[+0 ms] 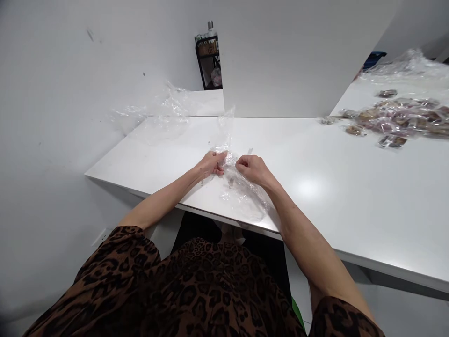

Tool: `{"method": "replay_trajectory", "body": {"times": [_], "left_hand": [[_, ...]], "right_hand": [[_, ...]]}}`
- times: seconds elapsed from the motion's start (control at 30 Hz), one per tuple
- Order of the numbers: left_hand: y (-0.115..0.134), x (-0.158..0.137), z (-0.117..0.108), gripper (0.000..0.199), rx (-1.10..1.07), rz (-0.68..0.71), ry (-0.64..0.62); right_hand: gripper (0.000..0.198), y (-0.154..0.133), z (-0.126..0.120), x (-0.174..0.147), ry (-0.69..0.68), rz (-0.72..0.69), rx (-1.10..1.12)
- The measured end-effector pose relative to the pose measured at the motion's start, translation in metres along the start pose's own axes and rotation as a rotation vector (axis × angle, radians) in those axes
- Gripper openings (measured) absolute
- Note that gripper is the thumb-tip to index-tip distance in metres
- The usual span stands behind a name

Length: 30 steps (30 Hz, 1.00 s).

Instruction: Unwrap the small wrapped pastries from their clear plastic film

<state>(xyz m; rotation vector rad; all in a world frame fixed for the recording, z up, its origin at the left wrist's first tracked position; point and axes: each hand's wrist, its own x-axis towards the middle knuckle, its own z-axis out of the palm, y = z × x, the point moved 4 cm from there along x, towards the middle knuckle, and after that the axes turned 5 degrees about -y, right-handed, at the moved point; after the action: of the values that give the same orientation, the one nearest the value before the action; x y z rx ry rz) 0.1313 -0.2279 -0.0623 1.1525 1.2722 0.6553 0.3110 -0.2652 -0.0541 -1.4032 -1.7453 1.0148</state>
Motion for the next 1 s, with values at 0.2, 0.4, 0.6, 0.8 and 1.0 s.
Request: {"method": "replay_trajectory", "body": {"times": [0.2, 0.4, 0.6, 0.8, 1.0], "left_hand": [[0.016, -0.021, -0.036, 0.045, 0.537, 0.366, 0.333], [0.054, -0.001, -0.008, 0.044, 1.240, 0.667, -0.003], [0.070, 0.016, -0.006, 0.014, 1.093, 0.476, -0.030], [0.061, 0.011, -0.046, 0.012, 0.457, 0.227, 0.214], [0.038, -0.002, -0.070, 0.021, 0.079, 0.039, 0.270]], "right_hand": [[0.012, 0.000, -0.023, 0.001, 0.138, -0.124, -0.037], [0.013, -0.002, -0.032, 0.001, 0.214, -0.390, -0.148], [0.023, 0.016, -0.055, 0.006, 0.528, -0.298, -0.124], [0.023, -0.005, -0.074, -0.020, 0.837, -0.370, 0.041], [0.027, -0.015, -0.053, -0.022, 0.717, -0.373, 0.098]]}}
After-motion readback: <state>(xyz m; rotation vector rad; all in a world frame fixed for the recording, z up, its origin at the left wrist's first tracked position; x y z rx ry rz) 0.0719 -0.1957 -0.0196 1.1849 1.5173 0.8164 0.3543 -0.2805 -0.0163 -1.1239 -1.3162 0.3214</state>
